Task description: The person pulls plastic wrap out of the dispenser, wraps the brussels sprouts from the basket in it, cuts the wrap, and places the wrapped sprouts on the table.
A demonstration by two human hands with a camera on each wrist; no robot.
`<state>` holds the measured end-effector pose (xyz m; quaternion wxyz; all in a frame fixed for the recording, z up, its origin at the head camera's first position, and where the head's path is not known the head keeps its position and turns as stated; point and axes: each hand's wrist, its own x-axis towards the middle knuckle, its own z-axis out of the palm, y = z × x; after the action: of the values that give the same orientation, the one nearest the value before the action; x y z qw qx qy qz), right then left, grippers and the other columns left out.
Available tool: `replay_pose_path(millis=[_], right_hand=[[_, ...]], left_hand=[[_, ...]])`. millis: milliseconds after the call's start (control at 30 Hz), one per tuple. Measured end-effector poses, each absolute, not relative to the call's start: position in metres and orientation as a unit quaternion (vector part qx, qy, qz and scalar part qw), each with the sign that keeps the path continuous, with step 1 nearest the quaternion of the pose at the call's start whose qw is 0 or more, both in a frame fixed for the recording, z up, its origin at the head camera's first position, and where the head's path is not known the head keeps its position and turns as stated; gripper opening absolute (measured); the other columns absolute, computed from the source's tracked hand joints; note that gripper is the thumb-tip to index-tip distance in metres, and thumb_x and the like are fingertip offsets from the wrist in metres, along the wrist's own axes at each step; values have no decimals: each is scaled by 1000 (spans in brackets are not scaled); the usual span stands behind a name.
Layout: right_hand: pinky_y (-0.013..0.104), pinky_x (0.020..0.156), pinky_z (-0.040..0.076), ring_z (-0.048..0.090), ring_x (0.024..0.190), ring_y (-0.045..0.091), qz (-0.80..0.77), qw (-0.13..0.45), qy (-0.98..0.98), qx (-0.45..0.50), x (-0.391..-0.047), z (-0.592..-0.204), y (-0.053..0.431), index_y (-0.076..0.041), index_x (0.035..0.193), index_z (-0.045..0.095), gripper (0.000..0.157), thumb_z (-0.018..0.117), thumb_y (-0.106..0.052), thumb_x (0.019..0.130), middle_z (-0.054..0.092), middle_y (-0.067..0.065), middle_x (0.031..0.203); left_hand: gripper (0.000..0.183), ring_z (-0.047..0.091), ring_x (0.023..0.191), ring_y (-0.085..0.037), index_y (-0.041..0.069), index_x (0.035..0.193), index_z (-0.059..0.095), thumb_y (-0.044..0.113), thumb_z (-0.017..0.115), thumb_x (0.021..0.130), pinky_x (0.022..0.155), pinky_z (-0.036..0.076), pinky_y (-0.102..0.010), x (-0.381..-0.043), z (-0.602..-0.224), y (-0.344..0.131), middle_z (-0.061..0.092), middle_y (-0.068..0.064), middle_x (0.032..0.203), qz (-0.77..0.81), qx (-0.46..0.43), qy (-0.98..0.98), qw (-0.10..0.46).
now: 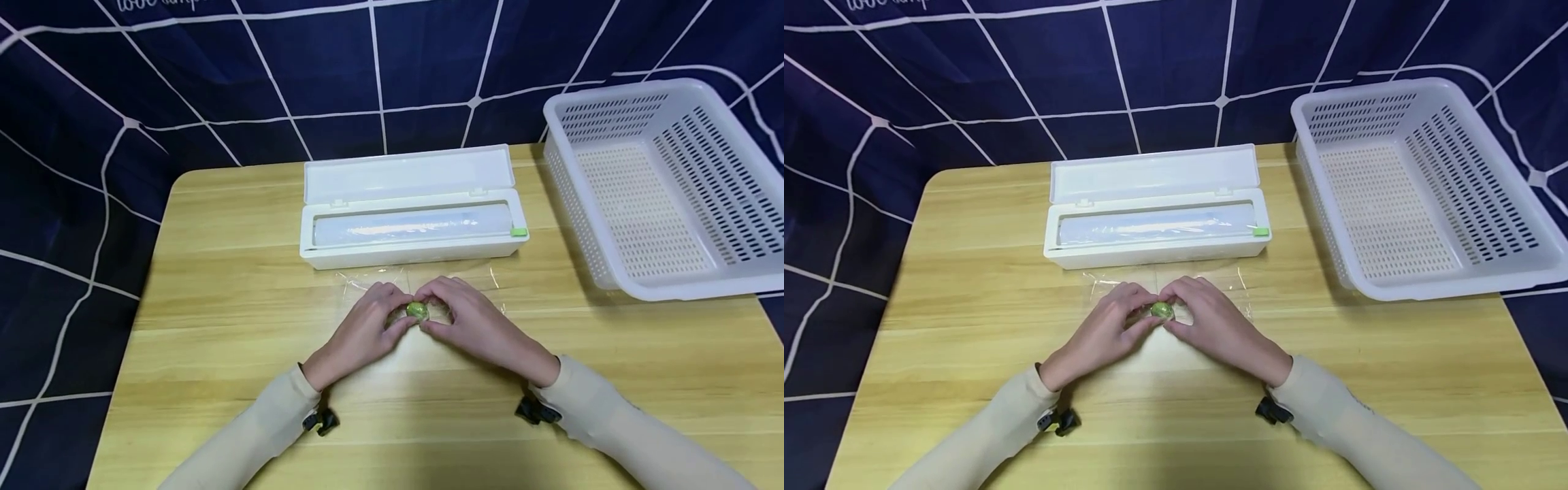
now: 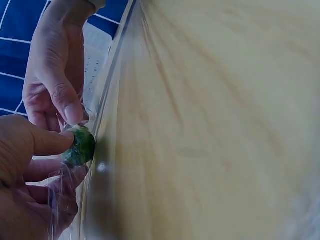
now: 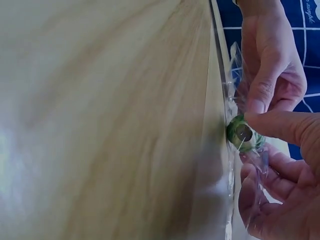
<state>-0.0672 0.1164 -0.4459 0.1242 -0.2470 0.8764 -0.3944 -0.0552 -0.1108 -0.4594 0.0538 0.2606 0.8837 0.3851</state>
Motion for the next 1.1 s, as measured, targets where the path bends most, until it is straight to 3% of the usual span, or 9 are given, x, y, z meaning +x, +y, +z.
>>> replay_pose_path(millis=[200,433,600,1100], right_hand=[[47,100,54,66,116,21,-386,118,879,-252,-70,-445,116,-14,121,75,36,92,-11,90,73,-1,123],[35,77,51,59,88,16,-381,108,881,-258,-71,-445,116,-14,118,76,28,89,-13,93,71,-4,108],[32,70,48,55,82,14,-383,113,880,-256,-71,-446,114,-13,117,77,25,87,-14,95,66,-5,97],[36,76,53,59,87,16,-387,168,881,-212,-74,-444,113,-12,118,78,24,82,-22,96,71,-4,104]], left_hand=[[34,63,102,-22,-1,126,71,11,84,97,90,53,-39,-56,-462,-111,74,-7,111,404,260,876,38],[24,56,92,-19,2,116,75,12,85,96,77,48,-34,-55,-460,-112,72,-4,105,394,257,882,22],[23,55,95,-19,2,115,78,12,86,95,79,49,-33,-55,-456,-114,72,-3,109,384,253,888,21],[37,56,104,-21,10,118,80,12,96,85,91,48,-36,-58,-459,-116,77,0,119,379,289,879,-2]])
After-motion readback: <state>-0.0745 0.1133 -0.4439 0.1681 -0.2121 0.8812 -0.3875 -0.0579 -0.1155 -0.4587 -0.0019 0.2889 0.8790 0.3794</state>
